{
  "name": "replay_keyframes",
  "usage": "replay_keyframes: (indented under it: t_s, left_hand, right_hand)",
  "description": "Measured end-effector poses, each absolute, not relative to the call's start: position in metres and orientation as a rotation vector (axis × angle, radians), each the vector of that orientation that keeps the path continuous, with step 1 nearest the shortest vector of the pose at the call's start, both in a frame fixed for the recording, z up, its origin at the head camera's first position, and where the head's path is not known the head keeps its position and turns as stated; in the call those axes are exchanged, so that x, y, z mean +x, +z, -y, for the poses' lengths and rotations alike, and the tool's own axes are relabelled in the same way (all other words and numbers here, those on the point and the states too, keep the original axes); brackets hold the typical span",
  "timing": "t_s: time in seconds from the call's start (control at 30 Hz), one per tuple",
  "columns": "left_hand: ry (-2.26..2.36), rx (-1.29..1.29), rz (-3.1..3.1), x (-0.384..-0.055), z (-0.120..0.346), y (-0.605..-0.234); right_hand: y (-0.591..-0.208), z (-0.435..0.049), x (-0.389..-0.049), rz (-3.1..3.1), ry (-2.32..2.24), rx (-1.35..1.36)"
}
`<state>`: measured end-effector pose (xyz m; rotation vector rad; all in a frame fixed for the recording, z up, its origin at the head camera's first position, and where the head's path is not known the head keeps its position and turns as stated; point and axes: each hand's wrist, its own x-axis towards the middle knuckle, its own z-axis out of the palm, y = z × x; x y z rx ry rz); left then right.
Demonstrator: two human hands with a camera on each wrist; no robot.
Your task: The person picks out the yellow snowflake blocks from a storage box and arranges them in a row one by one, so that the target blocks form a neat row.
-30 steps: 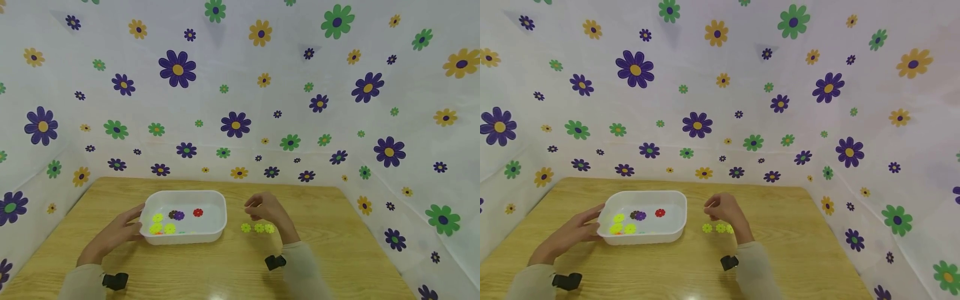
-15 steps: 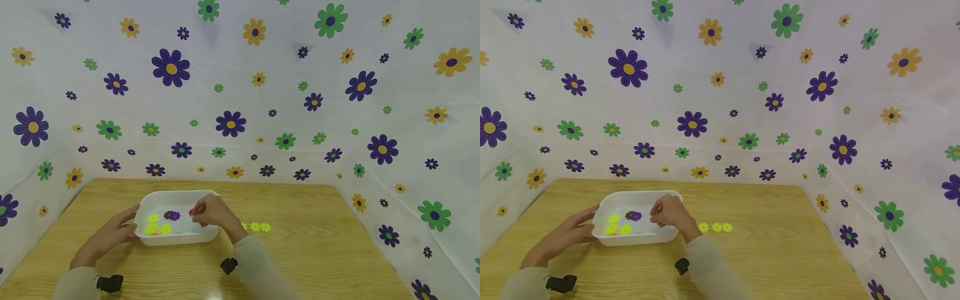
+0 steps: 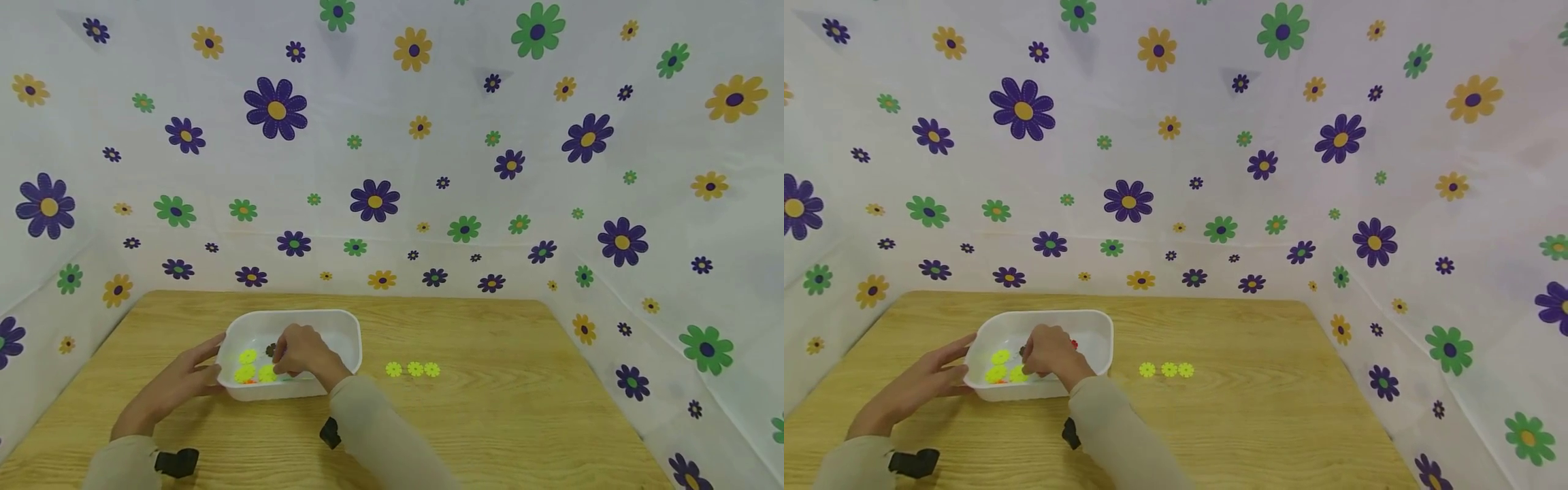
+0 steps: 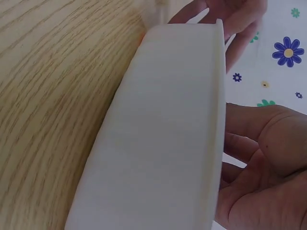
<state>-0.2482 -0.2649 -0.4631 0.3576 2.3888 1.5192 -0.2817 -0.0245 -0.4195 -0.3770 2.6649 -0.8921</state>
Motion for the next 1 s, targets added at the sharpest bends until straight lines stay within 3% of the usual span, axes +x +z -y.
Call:
replay_keyframes:
  t_s: [0.6, 1.0]
  left_hand:
    - [1.524, 0.324, -2.355, -0.249, 0.265, -0.462]
    - [1.516, 0.307, -2.357, -0.25, 0.265, -0.462]
  right_hand:
    - [-0.446, 0.051, -0.293, -2.713, -0.831, -0.237]
    - [-0.453, 0.053, -0.292, -2.768, -0.747, -0.307]
